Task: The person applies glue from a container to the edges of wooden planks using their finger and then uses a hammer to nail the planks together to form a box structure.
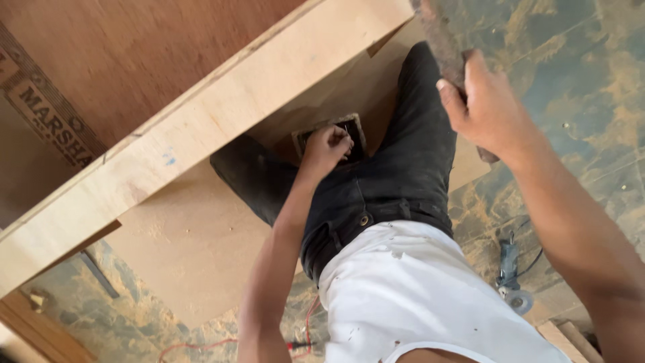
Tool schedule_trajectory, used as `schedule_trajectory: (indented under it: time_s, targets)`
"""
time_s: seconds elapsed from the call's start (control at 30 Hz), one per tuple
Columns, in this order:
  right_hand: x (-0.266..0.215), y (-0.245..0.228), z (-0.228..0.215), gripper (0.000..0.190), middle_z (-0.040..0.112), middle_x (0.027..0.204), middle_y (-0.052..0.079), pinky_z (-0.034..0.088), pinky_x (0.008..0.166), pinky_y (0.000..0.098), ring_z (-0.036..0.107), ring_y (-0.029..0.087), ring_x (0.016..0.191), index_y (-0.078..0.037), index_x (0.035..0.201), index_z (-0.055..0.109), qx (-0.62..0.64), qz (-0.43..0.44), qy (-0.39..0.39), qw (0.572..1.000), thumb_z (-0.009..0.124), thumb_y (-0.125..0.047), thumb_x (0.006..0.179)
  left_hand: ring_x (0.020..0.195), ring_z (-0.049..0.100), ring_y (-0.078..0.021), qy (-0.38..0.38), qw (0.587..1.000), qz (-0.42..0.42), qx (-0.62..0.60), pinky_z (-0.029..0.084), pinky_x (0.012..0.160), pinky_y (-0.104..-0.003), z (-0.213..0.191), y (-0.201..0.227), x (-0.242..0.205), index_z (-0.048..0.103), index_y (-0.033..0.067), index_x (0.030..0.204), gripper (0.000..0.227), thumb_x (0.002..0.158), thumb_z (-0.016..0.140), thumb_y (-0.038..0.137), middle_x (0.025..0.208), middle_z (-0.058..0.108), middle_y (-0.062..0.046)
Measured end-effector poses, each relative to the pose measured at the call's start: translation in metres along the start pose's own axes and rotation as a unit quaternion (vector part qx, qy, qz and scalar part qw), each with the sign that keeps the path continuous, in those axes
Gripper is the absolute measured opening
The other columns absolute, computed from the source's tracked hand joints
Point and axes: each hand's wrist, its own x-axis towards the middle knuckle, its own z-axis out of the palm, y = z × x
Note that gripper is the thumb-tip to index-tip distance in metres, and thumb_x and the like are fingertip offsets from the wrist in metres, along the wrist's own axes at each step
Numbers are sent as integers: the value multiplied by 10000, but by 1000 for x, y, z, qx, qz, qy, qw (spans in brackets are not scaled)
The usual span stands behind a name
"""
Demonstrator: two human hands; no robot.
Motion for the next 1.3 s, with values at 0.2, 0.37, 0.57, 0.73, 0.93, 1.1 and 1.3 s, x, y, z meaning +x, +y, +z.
schedule_trajectory:
  time_s: [0.2,0.37,0.57,0.73,0.93,1.1,1.3]
  targets:
    - [8,-9,-6,354,650,786,285,512,619,537,667,496,725,87,1200,475,27,-51,25,998,623,-200,1057,853,637,-123,94,941,324,23,540,800,-244,5,150,-57,645,2,1060,82,994,694,5,950,673,-65]
    - [7,-14,-10,355,649,769,313,504,647,568,671,507,738,55,1225,480,33,46,-21,998,605,-216,1032,744,619,-116,183,907,363,109,540,686,-238,-23,219,-12,656,34,1021,36,1010,688,22,894,685,-38]
    - [10,-10,-13,326,648,801,325,487,669,586,653,538,798,54,1169,476,49,-13,2,999,622,-201,1027,1030,594,-266,291,769,418,386,536,878,-391,-39,218,-5,684,14,976,137,885,785,32,1034,651,-114]
    - [10,-5,-11,331,650,826,328,474,657,591,643,549,792,54,1169,460,55,-24,8,998,623,-197,1028,1013,562,-298,283,769,364,443,492,877,-455,-52,225,-22,737,47,921,138,817,828,35,1027,640,-128]
    - [13,-9,-17,335,652,775,305,482,612,550,672,498,724,47,1180,463,67,3,-6,998,622,-200,1017,855,602,-185,248,876,310,272,506,764,-340,-38,231,4,744,57,1026,90,956,789,91,938,720,-41]
    - [11,-16,-20,313,645,715,280,476,595,533,679,460,670,28,1178,497,72,16,-13,997,626,-195,1001,864,673,-102,243,900,333,141,562,703,-256,-25,229,19,752,46,1030,77,965,752,86,972,747,-31]
    - [11,-12,-17,283,646,726,266,477,601,527,675,448,676,27,1131,501,76,-9,5,997,634,-194,1016,922,678,-141,269,878,361,161,567,746,-283,-26,227,21,772,34,1008,81,930,778,54,1017,756,-52]
